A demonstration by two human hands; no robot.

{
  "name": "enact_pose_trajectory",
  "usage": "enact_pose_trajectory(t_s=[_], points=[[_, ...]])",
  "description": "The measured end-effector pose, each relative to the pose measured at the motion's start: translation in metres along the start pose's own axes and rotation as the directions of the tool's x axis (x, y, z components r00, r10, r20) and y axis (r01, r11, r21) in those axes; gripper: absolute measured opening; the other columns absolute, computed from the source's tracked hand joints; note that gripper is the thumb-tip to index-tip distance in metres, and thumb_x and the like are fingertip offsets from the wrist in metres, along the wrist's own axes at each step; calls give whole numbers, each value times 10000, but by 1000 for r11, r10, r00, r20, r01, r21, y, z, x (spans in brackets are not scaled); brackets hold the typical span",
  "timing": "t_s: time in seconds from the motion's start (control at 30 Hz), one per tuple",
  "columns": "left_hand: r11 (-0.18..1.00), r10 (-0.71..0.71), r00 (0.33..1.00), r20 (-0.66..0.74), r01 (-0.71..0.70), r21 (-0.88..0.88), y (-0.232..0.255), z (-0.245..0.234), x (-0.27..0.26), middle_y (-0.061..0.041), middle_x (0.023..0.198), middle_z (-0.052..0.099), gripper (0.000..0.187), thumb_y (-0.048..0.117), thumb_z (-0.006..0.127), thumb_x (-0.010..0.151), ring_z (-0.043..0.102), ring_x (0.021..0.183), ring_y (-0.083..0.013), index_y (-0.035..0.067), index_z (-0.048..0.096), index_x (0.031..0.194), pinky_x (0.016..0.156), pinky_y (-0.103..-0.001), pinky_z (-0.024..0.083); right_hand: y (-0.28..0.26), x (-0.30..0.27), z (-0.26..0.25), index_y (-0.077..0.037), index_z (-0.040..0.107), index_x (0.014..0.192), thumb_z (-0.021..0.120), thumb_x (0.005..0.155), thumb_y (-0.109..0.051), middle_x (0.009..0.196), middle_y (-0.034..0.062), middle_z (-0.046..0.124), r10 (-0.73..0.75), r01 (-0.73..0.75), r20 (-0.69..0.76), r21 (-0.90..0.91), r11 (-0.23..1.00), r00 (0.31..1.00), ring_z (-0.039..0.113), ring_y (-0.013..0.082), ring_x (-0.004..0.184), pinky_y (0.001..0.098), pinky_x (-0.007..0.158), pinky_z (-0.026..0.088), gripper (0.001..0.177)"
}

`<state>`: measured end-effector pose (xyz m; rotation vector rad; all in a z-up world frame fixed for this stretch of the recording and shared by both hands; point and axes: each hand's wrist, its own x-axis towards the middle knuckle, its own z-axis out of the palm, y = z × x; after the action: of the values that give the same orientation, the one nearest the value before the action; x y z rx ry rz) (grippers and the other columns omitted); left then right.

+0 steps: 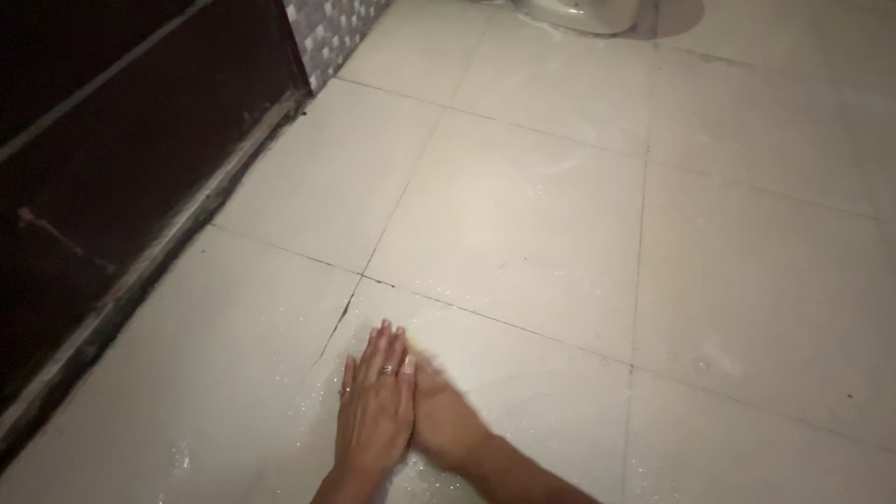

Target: The person cleans the bathroom floor by scrubbing the wet tiles with a sponge.

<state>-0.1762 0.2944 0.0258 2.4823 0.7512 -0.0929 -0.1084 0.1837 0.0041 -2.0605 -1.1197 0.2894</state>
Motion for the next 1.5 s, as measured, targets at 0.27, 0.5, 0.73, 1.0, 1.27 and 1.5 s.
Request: enact_pose_trajectory(t_s=[0.27,0.5,0.73,1.0,1.27,1.5], points=[[988,30,999,10,-31,149,-16,5,3,-33,1698,94,604,413,175,1044,33,1566,-191,149,214,1586,1249,-469,17,66,3,-72,-129,408,1535,249,1079,-287,1620,187,366,182,-194,-68,-247,949,981,287,345,1522,472,1260,168,508],[939,167,986,-2,-158,304,-44,11,-7,-65,1710,141,666,419,292,1002,78,1560,-226,168,238,1617,1197,-494,17,179,-82,-178,-47,283,1597,324,1054,-408,1626,288,262,344,-551,-458,-469,690,820,208,439,1525,559,1230,177,653],[953,159,985,-68,-136,270,-58,18,-10,-42,1702,213,646,384,359,985,134,1564,-221,181,315,1596,1211,-493,81,155,50,-107,-30,250,1586,364,1042,-381,1654,244,224,252,-345,-242,-532,773,937,154,440,1546,544,1216,166,657],[973,164,862,-480,-221,-64,-82,36,-6,-199,1688,237,612,221,256,1029,177,1583,-319,-9,249,1596,1285,-454,132,-5,93,19,-132,315,1589,380,1034,-302,1679,165,230,-24,74,163,-306,949,986,177,313,1567,448,1265,99,584],[937,251,915,-314,-148,317,-58,41,-3,-127,1646,226,621,371,280,1033,167,1516,-262,49,248,1563,1224,-525,59,60,-6,-69,-172,661,1322,582,918,-206,1410,114,605,29,-48,-58,-370,928,998,507,303,1347,469,1113,415,413],[913,333,943,-8,-320,254,10,47,1,-82,1719,163,616,379,308,1026,83,1580,-245,99,227,1569,1204,-511,19,103,-59,-125,-33,532,1424,511,983,-140,1509,229,500,330,-533,-524,-303,790,786,430,394,1425,497,1181,339,454]])
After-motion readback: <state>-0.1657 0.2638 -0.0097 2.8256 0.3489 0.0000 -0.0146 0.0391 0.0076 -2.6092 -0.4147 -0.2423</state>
